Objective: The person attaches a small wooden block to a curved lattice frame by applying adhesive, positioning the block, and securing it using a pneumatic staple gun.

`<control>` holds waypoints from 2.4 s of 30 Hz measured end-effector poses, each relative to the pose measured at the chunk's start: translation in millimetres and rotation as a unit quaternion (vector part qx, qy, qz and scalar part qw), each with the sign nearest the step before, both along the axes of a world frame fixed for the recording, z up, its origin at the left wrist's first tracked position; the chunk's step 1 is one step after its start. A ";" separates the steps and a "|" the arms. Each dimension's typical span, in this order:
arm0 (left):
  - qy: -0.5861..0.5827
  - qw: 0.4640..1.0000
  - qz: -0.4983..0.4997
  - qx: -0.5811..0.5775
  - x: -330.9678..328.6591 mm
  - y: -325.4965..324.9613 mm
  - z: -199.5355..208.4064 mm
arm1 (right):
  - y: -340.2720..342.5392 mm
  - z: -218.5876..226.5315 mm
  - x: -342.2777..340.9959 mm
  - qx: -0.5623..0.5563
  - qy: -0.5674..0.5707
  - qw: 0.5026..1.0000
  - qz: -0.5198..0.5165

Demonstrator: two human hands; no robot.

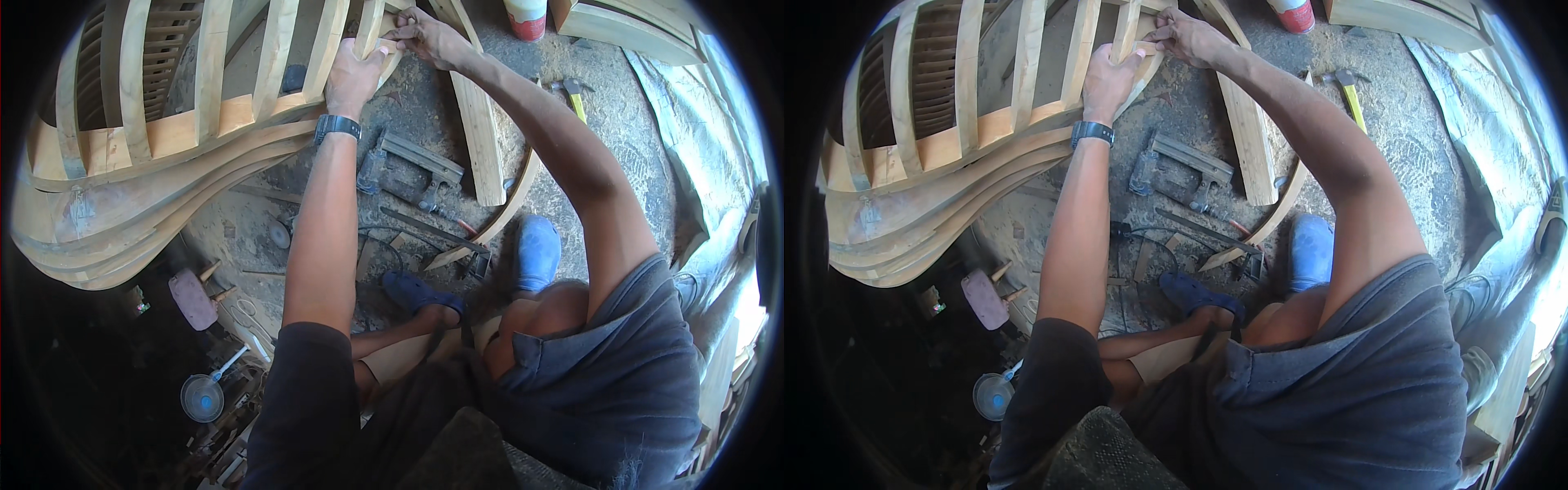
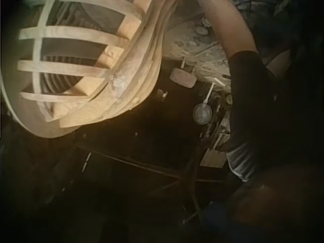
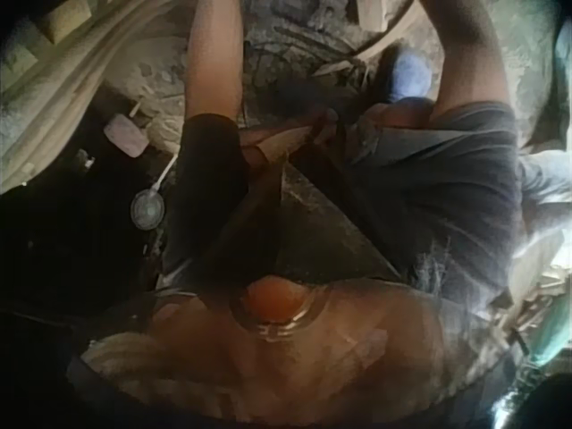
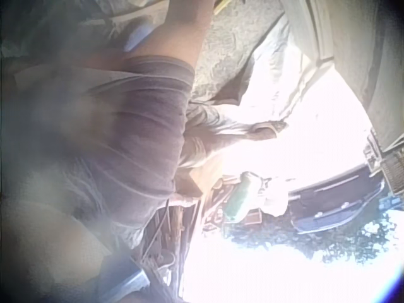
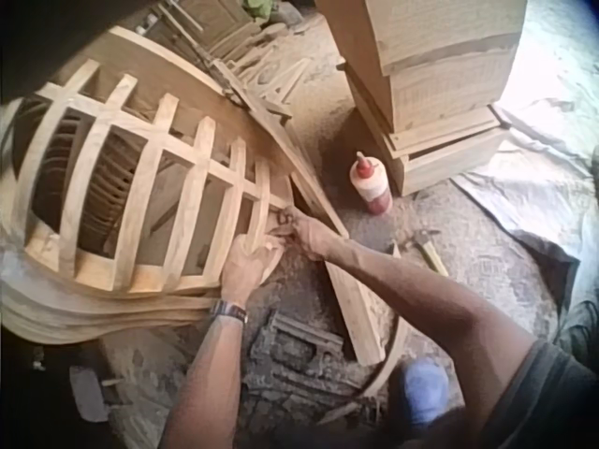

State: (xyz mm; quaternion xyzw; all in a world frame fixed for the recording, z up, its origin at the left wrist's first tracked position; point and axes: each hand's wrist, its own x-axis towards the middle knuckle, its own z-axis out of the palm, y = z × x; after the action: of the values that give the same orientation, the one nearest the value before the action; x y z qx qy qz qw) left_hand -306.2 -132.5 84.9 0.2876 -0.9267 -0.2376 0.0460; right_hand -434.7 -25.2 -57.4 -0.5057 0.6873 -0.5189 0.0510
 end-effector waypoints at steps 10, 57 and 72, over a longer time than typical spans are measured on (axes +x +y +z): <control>0.002 1.000 0.013 -0.002 9.2 -5.7 6.1 | 0.4 25.1 5.0 0.034 0.011 0.999 0.038; 0.011 0.998 0.007 -0.067 4.5 -0.4 -3.1 | 22.2 36.9 15.5 0.053 -0.218 0.974 0.013; 0.049 0.996 -0.012 -0.068 4.2 -3.9 -11.5 | 6.8 35.3 15.5 0.070 -0.294 0.949 0.086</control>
State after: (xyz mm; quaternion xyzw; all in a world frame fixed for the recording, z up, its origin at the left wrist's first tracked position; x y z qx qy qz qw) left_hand -302.0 -136.4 73.5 0.2605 -0.9407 -0.1886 0.1078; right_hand -419.2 -18.4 -22.1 -0.3828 0.6303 -0.5887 0.3310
